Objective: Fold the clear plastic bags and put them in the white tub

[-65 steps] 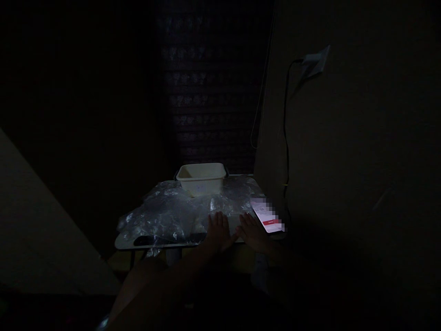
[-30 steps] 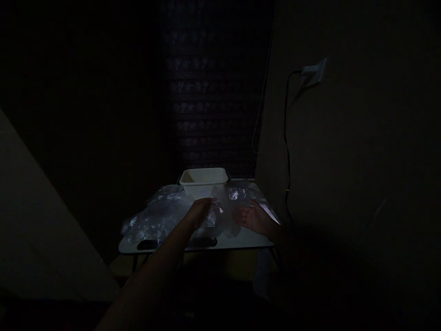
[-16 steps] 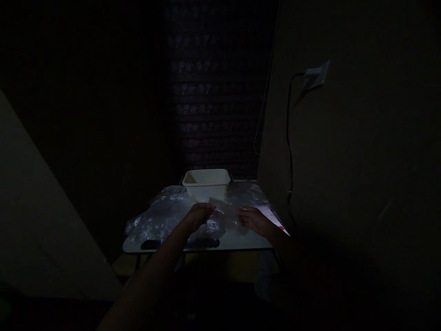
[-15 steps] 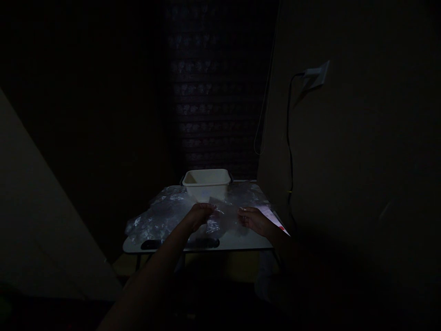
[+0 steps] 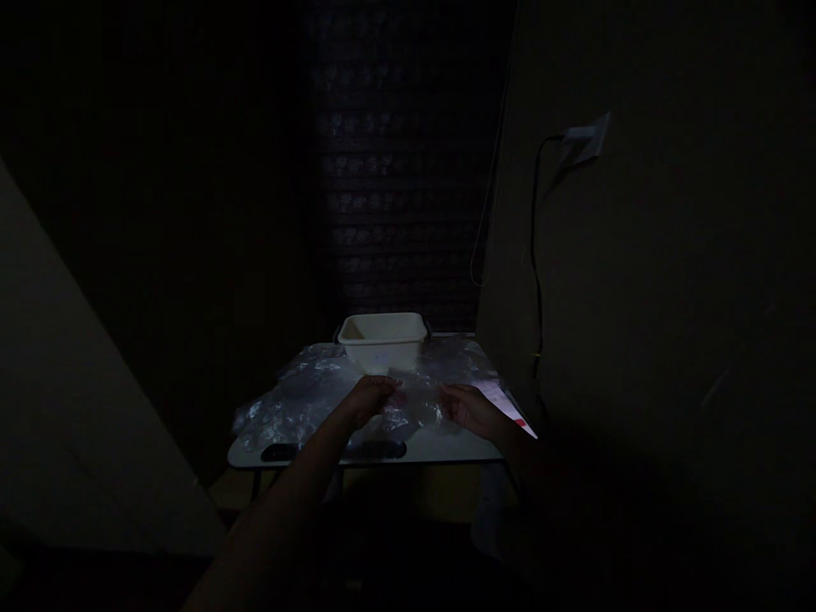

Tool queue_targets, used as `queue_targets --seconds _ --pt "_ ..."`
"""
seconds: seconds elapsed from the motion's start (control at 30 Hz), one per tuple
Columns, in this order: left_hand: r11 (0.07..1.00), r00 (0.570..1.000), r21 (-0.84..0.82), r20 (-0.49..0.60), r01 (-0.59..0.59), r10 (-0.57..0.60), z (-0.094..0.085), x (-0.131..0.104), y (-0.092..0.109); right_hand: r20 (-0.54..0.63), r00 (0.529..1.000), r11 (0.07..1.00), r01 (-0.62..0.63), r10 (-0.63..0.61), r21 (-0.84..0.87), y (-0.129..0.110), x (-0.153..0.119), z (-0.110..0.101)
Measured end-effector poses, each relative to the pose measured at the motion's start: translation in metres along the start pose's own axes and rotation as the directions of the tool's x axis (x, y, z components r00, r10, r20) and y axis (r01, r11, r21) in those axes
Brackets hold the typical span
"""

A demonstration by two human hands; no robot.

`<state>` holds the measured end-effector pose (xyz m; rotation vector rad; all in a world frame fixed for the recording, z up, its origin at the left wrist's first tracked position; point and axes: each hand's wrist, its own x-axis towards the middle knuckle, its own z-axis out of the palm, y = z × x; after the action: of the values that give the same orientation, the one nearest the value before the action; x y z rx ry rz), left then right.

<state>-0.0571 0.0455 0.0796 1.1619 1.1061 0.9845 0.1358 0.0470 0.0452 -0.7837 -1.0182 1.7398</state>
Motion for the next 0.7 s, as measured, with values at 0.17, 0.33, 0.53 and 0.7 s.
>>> queue_targets --seconds 0.17,0.33,0.53,0.7 --pt "1.000 1.000 -0.031 0.017 -0.002 0.003 -0.002 0.001 0.000 0.012 0.999 0.999 0.047 -0.047 -0.006 -0.002 -0.001 0.001" --pt "0.998 0.999 -0.063 0.051 0.021 -0.018 -0.005 0.003 -0.001 -0.009 0.999 0.999 0.049 -0.049 -0.006 -0.006 -0.002 -0.001" --pt "0.997 0.997 -0.079 0.072 0.004 0.001 -0.006 0.005 -0.003 -0.018 0.996 0.994 0.087 -0.089 -0.067 -0.006 0.002 -0.005" --pt "0.997 0.998 -0.067 0.043 0.038 -0.035 -0.007 0.004 -0.005 -0.035 0.991 0.977 0.123 -0.131 -0.172 -0.003 0.005 -0.011"
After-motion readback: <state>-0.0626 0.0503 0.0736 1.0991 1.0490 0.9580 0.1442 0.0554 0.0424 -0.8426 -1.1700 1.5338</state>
